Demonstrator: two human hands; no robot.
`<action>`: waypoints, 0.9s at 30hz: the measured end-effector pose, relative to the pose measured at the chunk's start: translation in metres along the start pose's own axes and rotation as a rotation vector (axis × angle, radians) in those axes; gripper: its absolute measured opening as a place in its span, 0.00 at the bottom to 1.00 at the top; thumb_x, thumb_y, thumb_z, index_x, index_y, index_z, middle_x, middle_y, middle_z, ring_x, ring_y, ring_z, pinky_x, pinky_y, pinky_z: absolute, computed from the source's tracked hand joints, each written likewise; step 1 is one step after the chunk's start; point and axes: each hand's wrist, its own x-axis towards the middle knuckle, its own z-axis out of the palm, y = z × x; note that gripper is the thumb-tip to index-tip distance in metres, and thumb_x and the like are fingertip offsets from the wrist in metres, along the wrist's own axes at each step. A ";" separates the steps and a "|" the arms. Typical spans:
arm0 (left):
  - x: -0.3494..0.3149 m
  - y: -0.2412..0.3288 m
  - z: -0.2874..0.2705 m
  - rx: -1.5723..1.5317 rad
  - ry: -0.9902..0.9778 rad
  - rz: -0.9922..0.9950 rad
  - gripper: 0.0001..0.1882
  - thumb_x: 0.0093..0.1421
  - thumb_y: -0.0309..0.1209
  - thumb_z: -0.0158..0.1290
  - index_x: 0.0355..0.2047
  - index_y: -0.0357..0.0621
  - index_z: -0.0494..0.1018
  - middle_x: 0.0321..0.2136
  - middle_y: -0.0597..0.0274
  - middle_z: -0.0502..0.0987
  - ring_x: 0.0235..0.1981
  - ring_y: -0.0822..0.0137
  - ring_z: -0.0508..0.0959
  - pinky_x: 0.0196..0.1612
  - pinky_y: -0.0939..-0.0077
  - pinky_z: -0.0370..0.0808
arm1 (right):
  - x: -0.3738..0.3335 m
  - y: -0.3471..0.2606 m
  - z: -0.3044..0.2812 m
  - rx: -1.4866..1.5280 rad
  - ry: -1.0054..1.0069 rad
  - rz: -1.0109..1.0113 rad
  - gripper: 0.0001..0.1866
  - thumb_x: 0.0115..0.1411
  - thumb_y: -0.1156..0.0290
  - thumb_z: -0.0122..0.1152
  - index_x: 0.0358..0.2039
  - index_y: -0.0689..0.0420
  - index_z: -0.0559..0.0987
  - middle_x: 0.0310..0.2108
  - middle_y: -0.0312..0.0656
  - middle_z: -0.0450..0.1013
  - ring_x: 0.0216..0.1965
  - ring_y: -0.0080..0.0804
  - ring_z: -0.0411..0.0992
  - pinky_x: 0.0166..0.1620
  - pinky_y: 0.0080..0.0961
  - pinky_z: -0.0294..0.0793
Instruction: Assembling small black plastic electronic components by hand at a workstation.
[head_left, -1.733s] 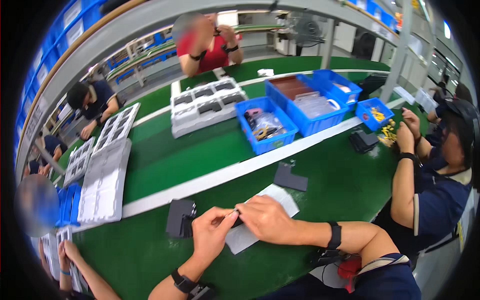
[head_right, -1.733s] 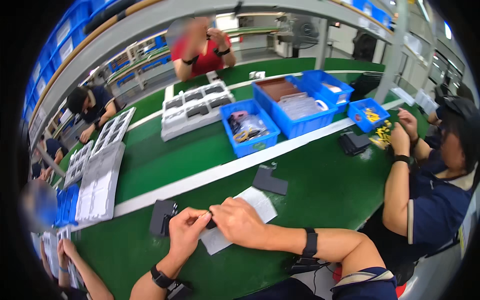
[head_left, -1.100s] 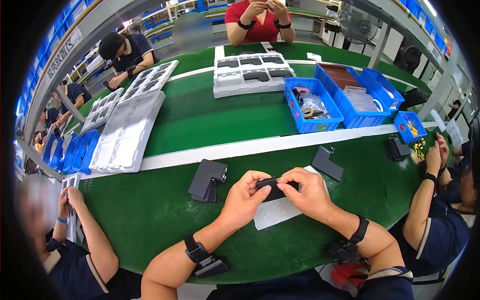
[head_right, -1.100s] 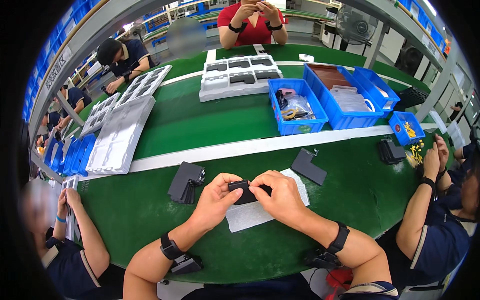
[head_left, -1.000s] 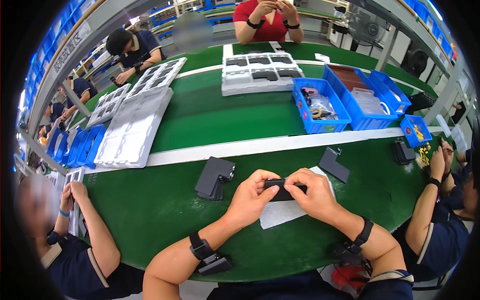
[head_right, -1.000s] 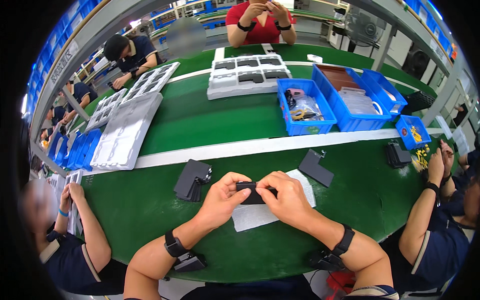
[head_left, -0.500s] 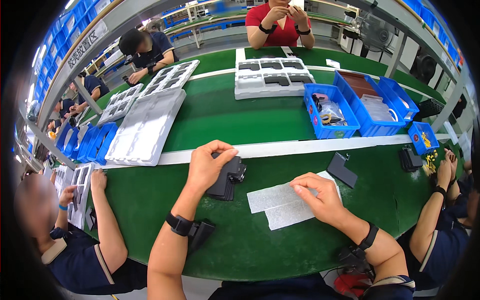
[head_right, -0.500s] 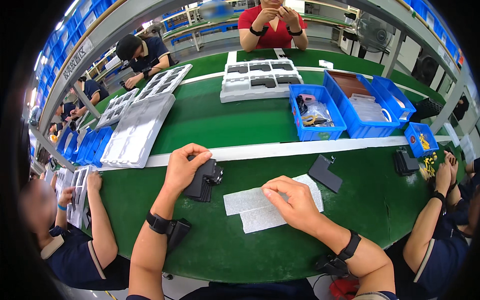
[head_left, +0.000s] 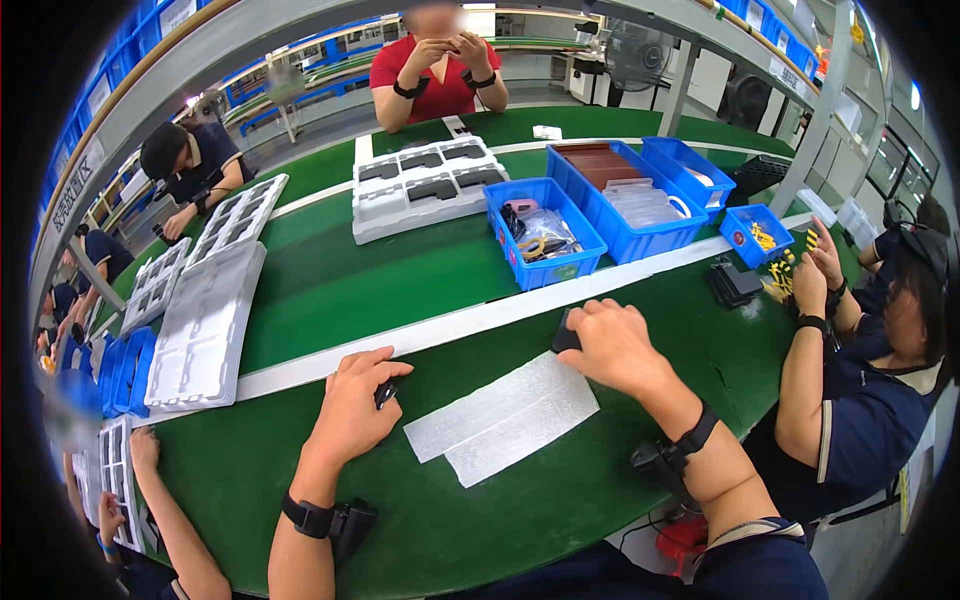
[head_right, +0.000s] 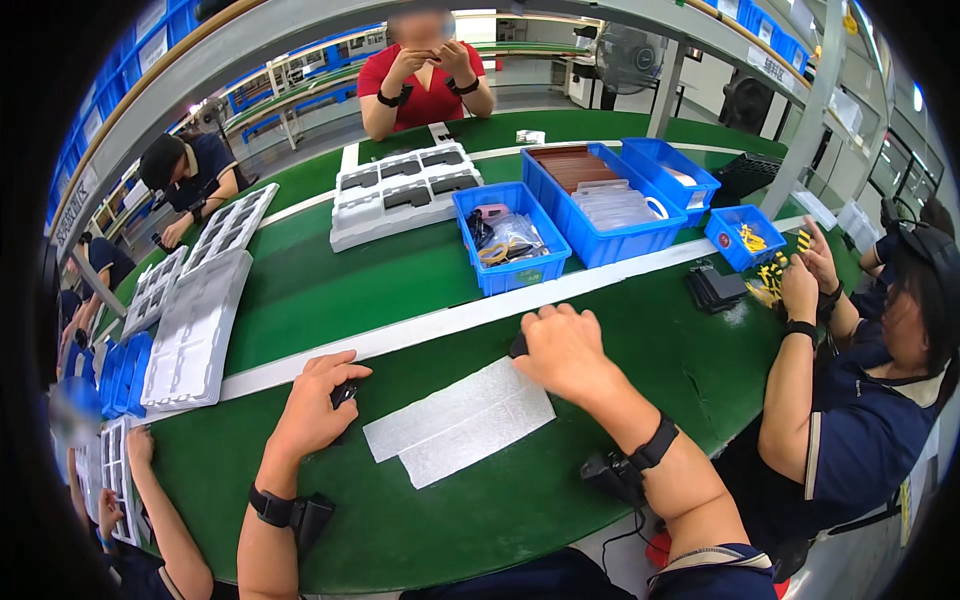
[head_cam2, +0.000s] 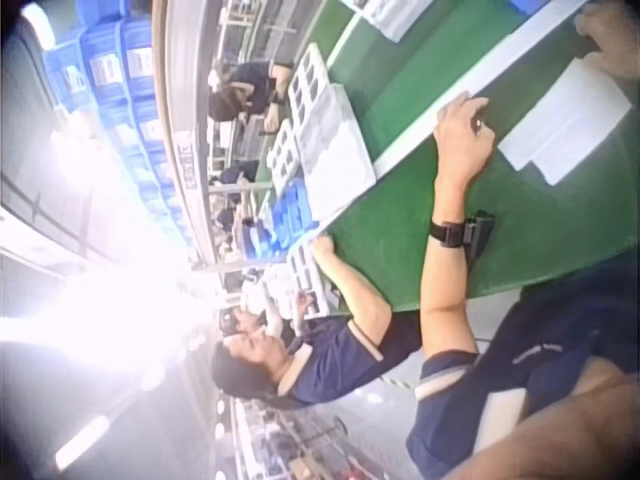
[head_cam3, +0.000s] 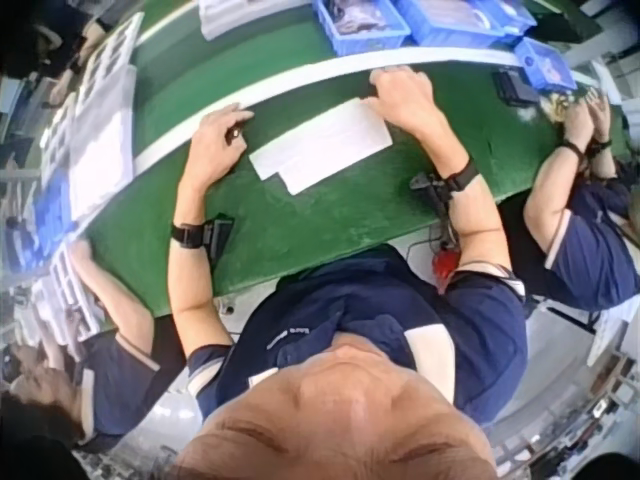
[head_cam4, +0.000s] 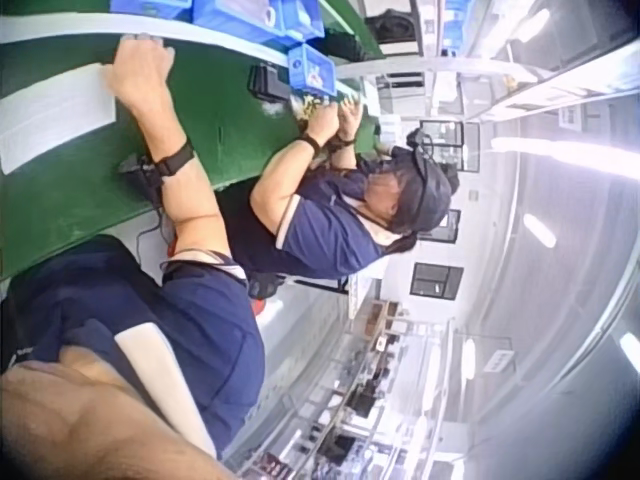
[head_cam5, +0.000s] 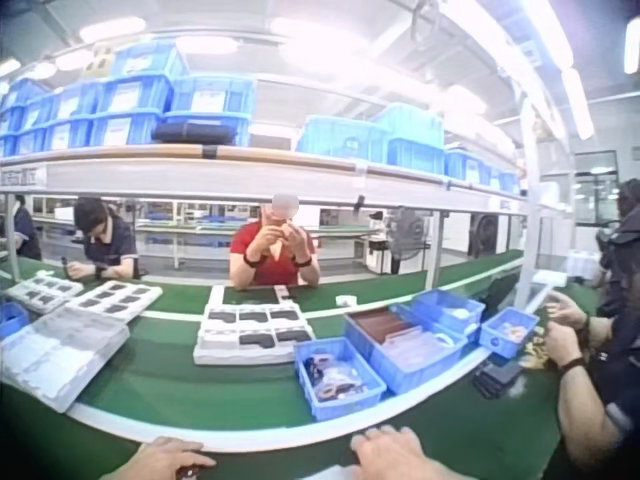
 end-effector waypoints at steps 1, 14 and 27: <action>0.001 0.001 0.002 -0.003 -0.004 0.008 0.20 0.46 0.24 0.51 0.42 0.45 0.76 0.53 0.54 0.70 0.56 0.53 0.66 0.57 0.56 0.60 | 0.000 0.007 -0.003 -0.044 -0.064 0.068 0.20 0.44 0.56 0.70 0.33 0.57 0.79 0.33 0.43 0.75 0.39 0.43 0.73 0.40 0.39 0.71; -0.003 0.004 0.017 0.172 0.293 0.047 0.18 0.45 0.21 0.56 0.39 0.44 0.76 0.53 0.49 0.69 0.54 0.48 0.68 0.56 0.55 0.64 | 0.018 0.028 -0.002 0.131 -0.326 0.122 0.31 0.40 0.55 0.71 0.41 0.63 0.74 0.34 0.54 0.77 0.39 0.49 0.76 0.42 0.39 0.75; -0.006 0.057 0.056 -0.842 0.176 -0.157 0.20 0.50 0.23 0.59 0.46 0.39 0.72 0.44 0.53 0.75 0.43 0.68 0.72 0.38 0.80 0.71 | 0.003 -0.018 0.027 0.663 0.230 -0.339 0.07 0.49 0.69 0.65 0.26 0.58 0.77 0.26 0.41 0.73 0.32 0.41 0.72 0.36 0.36 0.72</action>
